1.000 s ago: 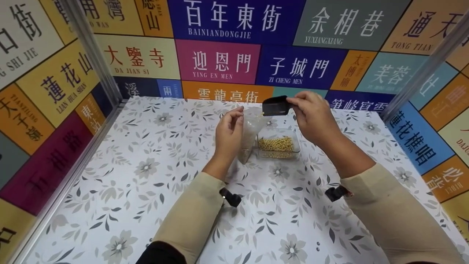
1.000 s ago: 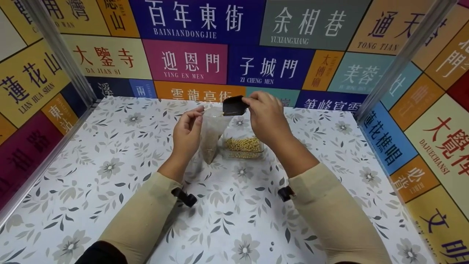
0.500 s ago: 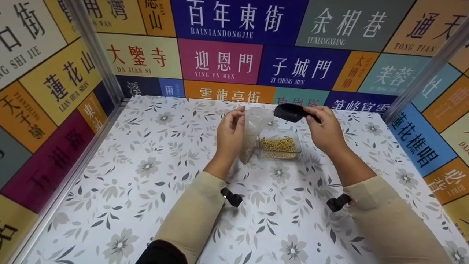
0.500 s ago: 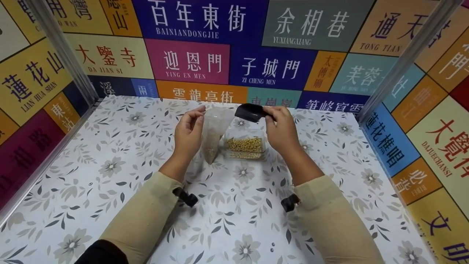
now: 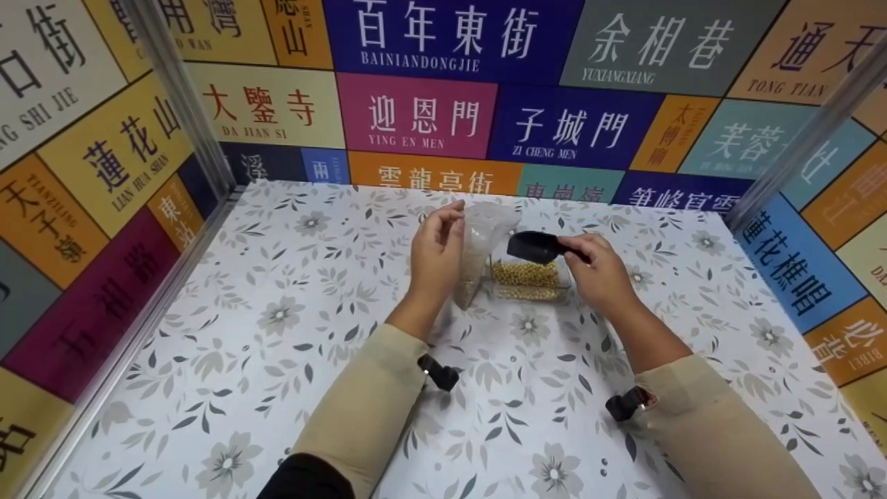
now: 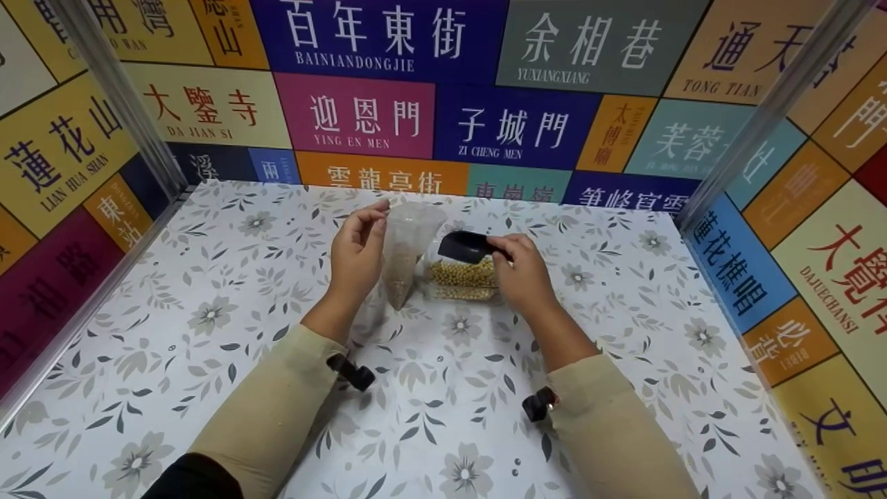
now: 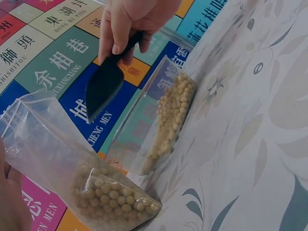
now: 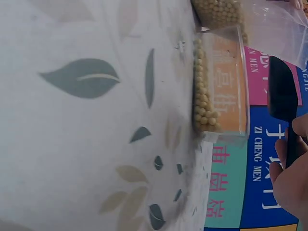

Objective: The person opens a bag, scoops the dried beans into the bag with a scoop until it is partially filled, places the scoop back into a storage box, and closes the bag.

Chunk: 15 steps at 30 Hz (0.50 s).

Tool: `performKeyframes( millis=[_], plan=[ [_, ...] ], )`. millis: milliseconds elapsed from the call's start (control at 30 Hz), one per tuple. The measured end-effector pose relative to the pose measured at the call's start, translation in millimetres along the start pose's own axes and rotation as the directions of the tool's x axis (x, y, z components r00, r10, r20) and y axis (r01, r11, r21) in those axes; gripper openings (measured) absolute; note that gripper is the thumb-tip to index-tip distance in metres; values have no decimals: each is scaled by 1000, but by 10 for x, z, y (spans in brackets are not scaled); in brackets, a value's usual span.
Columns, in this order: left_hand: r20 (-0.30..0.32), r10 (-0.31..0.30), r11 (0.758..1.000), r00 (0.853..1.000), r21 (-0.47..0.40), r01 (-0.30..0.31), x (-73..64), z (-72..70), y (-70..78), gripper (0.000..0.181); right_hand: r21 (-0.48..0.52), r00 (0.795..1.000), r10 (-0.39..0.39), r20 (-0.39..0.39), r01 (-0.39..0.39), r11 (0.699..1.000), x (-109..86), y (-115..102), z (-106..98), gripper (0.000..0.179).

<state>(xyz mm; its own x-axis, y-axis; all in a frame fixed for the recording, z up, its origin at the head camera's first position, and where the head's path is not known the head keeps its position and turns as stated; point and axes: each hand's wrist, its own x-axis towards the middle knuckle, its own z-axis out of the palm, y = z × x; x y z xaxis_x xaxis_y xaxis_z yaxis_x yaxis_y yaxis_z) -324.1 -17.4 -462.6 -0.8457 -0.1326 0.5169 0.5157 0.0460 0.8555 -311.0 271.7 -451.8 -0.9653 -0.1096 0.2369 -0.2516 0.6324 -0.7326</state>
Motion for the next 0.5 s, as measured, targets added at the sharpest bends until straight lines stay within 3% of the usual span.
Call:
performKeyframes(
  millis=[200,500],
  plan=[
    [-11,6,1000,1000,-16,-6,2,5,5,15,-74,992,26,120,-17,997,-29,75,142,36],
    [-5,0,1000,1000,-27,-1,-2,8,14,14,-133,978,38,204,-11,991,-58,85,218,36]
  ],
)
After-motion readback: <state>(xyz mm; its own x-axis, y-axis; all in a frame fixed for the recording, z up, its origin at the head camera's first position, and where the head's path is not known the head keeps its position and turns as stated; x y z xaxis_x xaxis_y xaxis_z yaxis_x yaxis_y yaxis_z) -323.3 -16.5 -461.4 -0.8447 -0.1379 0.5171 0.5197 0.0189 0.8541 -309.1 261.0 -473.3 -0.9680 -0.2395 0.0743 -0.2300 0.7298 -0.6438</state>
